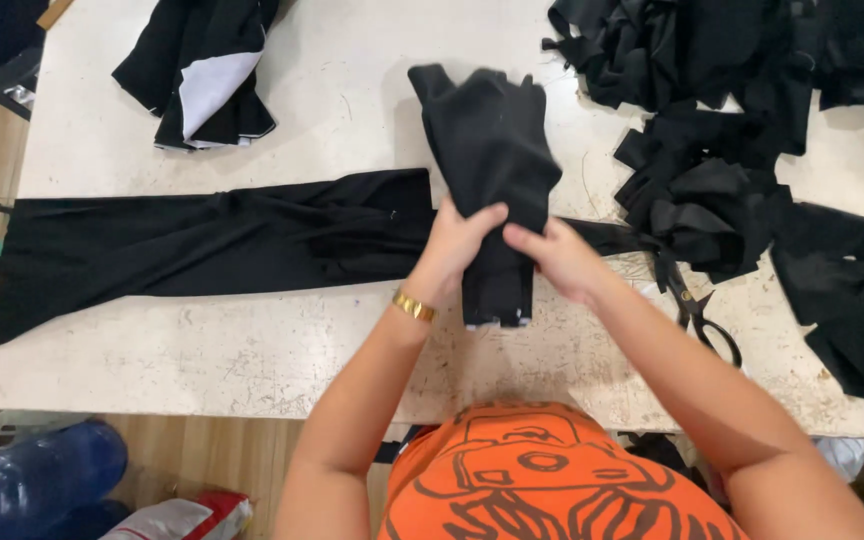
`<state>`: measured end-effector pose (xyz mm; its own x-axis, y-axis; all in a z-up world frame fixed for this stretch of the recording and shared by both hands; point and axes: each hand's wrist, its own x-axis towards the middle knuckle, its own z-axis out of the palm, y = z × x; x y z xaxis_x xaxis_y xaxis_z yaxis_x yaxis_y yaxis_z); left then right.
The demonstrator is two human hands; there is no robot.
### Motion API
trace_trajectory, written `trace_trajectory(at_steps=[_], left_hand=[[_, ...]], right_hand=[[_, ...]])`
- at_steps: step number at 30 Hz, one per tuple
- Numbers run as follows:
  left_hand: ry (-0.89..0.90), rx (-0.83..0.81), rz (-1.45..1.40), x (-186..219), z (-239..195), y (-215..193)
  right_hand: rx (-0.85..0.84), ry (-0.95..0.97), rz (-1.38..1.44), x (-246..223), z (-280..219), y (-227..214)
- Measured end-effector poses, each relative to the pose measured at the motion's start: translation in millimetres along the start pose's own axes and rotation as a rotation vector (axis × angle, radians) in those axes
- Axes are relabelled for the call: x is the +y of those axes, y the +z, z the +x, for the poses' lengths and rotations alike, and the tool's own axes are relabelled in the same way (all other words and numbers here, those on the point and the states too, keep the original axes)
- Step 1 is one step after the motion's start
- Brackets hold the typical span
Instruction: Folding and stacking black fabric pieces on a work table in a sewing factory
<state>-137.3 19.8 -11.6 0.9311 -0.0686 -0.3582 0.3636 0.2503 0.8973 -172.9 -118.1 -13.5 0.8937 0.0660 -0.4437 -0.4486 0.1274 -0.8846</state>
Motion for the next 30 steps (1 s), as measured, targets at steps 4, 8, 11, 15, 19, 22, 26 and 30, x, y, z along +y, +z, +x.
trace_trajectory(at_steps=[4, 8, 11, 15, 19, 22, 26, 30], left_hand=[[-0.077, 0.060, 0.216, -59.6, -26.5, -22.0], [-0.084, 0.111, 0.266, -104.3, -28.4, -33.5], [0.001, 0.102, 0.256, -92.0, -36.7, -27.4], [0.091, 0.088, 0.221, -62.6, -74.3, -16.9], [0.042, 0.082, 0.259, -107.9, -71.2, -30.7], [0.160, 0.008, 0.532, -80.0, -79.1, -36.8], [0.136, 0.055, 1.014, -34.5, -78.7, -70.9], [0.601, 0.383, 1.555, -18.5, -26.6, -147.3]], right_hand=[[-0.035, -0.025, -0.007, 76.9, -5.2, -13.8], [-0.069, -0.020, -0.044, 91.5, -18.9, -8.6], [-0.059, -0.093, -0.085, 85.0, -23.0, -12.6], [-0.062, -0.188, -0.096, 91.6, -41.4, -22.9], [-0.094, -0.184, -0.141, 120.2, -43.6, -34.5], [0.028, -0.077, -0.406, 107.3, -45.6, -39.5], [-0.018, -0.058, -0.715, 64.0, -58.0, -72.3], [0.310, -0.535, -1.326, 63.9, -35.2, -157.1]])
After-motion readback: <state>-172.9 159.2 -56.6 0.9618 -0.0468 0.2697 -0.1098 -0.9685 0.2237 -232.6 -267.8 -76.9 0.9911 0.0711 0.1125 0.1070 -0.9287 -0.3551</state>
